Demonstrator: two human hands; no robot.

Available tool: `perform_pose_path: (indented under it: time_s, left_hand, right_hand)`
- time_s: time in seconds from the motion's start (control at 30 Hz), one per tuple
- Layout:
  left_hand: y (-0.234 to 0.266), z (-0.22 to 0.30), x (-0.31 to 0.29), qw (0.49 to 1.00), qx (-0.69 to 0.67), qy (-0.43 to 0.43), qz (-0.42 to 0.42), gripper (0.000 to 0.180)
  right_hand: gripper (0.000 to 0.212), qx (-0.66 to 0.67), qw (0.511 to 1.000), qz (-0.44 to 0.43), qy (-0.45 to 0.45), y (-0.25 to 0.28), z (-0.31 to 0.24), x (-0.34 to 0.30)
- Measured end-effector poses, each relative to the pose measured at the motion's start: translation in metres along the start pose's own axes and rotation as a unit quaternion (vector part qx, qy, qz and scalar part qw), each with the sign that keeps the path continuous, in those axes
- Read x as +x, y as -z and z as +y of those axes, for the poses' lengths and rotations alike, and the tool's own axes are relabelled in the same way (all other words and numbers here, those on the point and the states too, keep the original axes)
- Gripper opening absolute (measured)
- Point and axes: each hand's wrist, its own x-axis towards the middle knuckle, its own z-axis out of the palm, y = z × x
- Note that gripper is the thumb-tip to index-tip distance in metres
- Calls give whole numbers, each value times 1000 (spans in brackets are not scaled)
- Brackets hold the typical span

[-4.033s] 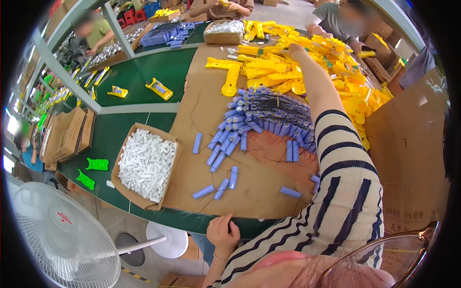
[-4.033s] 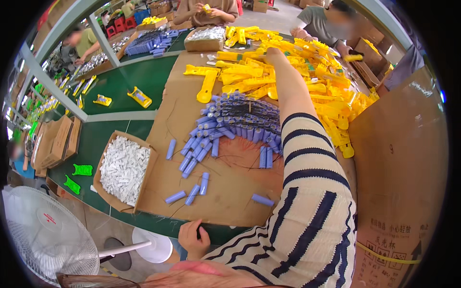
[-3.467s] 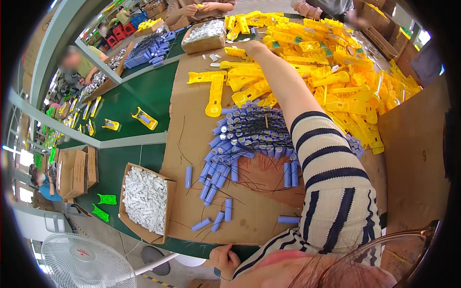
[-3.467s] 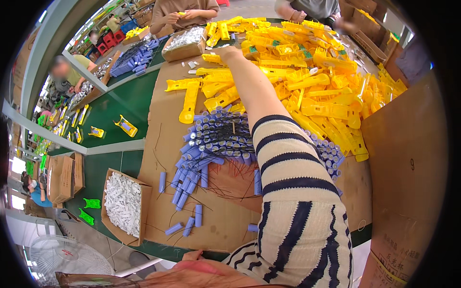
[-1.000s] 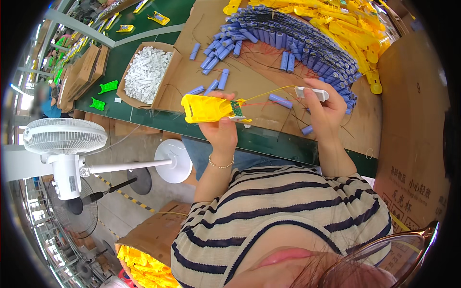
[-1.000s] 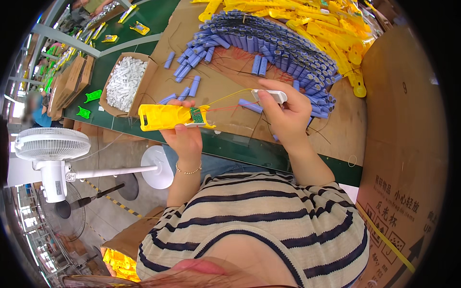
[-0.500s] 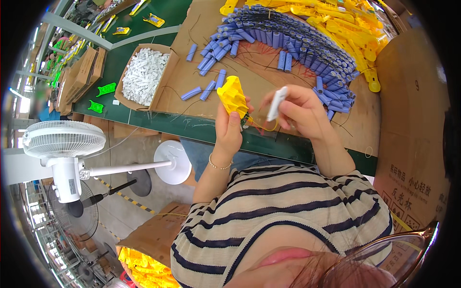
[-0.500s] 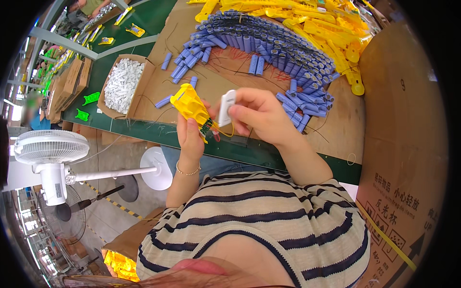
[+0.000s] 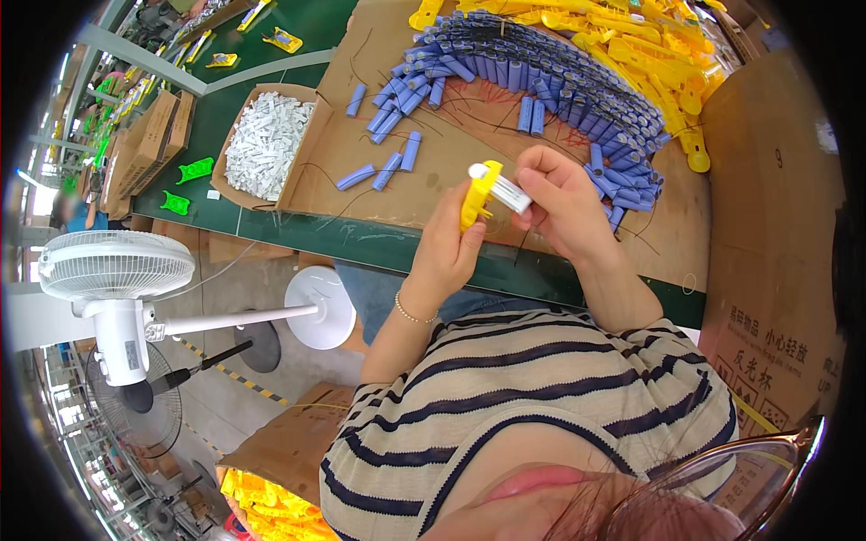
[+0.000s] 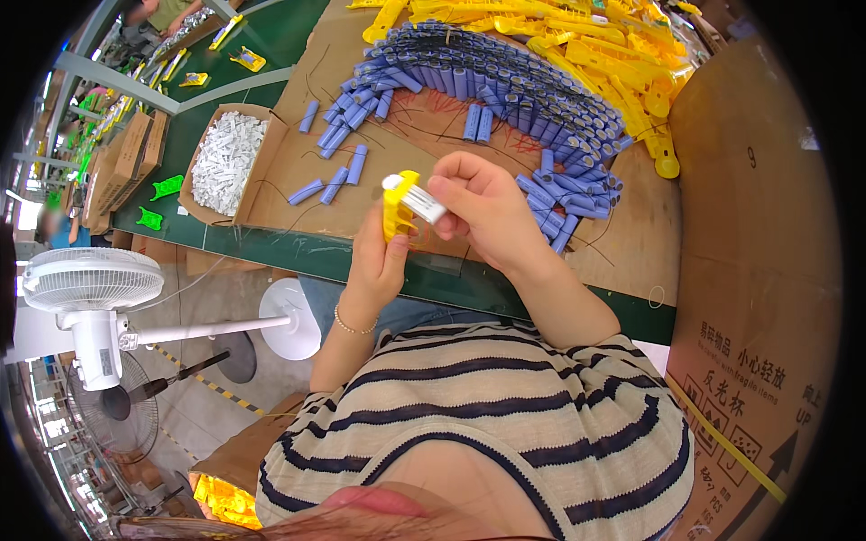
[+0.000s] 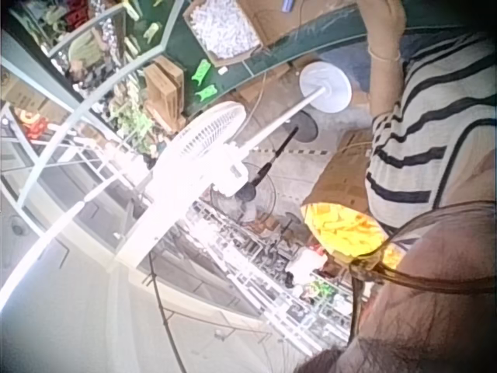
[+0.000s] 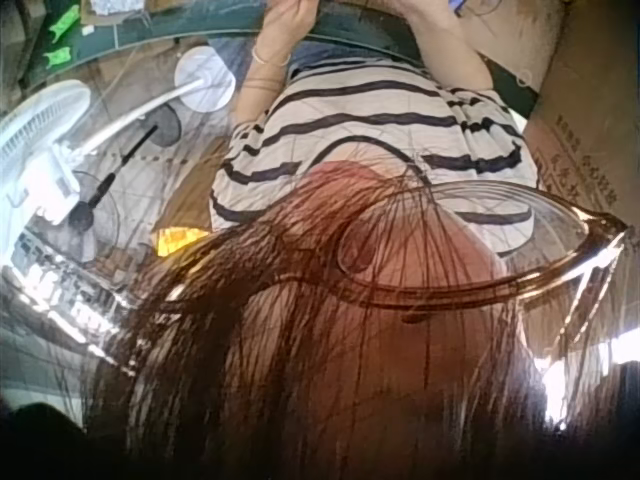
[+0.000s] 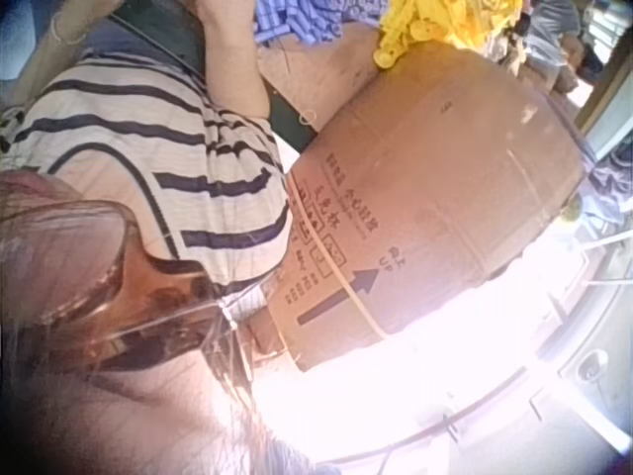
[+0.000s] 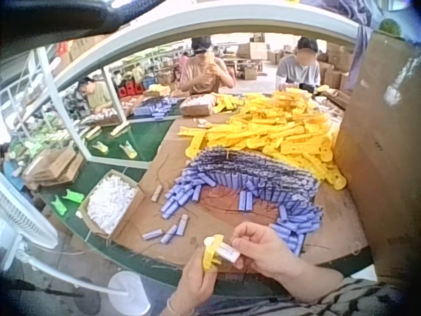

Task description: Assembling blue cylindrical battery components into yellow plastic housings and adding wiring at a factory workstation.

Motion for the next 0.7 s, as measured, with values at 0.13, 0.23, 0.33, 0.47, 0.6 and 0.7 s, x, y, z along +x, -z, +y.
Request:
perform_pose_path:
  time_s: [0.13, 0.23, 0.33, 0.47, 0.6, 0.7]
  left_hand:
    - [-2, -1, -2, 991, -116, 65, 13, 38]
    - [-4, 3, -2, 983, -168, 64, -44, 38]
    - [-14, 6, -8, 958, -268, 83, -66, 40]
    - [-7, 2, -8, 951, -273, 89, -116, 45]
    - [-11, 6, -5, 919, -349, 105, -152, 47]
    - [-17, 17, -2, 907, -397, 105, -94, 41]
  right_hand:
    - [19, -115, 991, -31, 57, 3, 2, 0]
    - [26, -293, 945, 56, 131, 10, 8, 8]
    - [29, -406, 853, 90, 315, 4, 4, 13]
    - [30, -495, 788, -58, 362, 16, -1, 14]
    - [29, -198, 976, -51, 72, 20, -2, 9]
    - [28, -123, 990, -44, 44, 21, 4, 10]
